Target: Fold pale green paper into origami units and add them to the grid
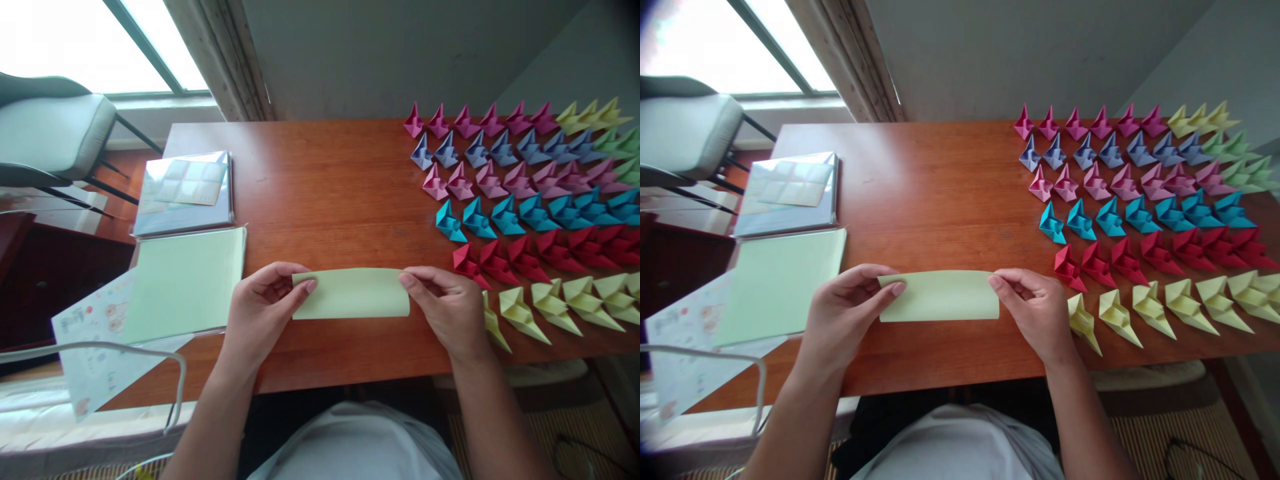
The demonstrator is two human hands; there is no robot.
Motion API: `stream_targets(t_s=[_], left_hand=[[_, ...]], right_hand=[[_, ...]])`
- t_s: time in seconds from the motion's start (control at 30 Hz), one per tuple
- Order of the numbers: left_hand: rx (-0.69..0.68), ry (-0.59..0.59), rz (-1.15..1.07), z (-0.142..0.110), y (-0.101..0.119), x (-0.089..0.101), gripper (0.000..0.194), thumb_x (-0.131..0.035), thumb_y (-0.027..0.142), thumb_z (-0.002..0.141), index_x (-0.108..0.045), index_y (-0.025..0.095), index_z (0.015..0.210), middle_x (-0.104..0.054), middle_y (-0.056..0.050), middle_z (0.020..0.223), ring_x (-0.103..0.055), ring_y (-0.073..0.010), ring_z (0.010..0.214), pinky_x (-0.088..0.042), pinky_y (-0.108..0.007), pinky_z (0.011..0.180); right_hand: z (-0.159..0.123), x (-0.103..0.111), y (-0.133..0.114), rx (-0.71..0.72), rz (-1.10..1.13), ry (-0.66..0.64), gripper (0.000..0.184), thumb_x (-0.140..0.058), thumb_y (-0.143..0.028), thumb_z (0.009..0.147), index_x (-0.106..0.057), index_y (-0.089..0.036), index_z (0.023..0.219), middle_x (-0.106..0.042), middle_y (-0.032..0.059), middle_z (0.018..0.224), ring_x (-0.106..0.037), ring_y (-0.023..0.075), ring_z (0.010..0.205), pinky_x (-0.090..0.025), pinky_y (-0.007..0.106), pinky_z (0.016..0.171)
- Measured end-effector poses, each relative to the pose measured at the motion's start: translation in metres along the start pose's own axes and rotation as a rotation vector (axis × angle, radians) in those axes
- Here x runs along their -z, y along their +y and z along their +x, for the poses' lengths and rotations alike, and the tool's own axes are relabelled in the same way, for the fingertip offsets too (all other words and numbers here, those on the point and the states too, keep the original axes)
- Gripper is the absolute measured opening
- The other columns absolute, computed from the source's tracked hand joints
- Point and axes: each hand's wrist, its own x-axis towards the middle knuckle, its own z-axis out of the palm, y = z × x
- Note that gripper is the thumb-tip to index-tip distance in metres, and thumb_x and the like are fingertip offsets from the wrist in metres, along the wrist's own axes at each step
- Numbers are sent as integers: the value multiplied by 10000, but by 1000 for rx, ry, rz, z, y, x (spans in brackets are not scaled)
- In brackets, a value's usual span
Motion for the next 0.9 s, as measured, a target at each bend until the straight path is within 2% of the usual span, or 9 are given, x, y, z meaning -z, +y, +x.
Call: stream_targets(t_s=[0.23,0.5,0.8,0.9], left_hand=[[-8,3,1,0,2,0,183,-873,275,699,-749,190,804,-683,15,674,-557,-79,551,-453,-167,494],[12,34,-8,0,-3,4,164,-890,276,690,-761,218,773,-748,7,753,-637,-96,655,-490,-148,564],[96,-67,-145,3,-8,11,149,-871,265,723,-751,214,792,-714,17,724,-571,-76,630,-430,-143,550],[84,-66,-176,3,-7,10,119,-851,276,757,-753,212,782,-711,21,727,-563,-66,644,-422,-130,561]], right_hand=[[0,0,-1,8,-11,-6,156,-788,-389,824,-796,-234,835,-791,24,783,-734,187,651,-605,265,574],[2,0,-1,133,-39,-20,61,-774,-308,852,-786,-251,836,-793,4,815,-733,165,698,-587,247,621],[1,2,-1,126,28,-45,21,-781,-255,847,-781,-275,854,-790,-26,814,-725,134,682,-571,196,596],[0,2,0,124,38,-43,36,-784,-243,843,-781,-276,858,-786,-26,811,-723,132,677,-578,192,596]])
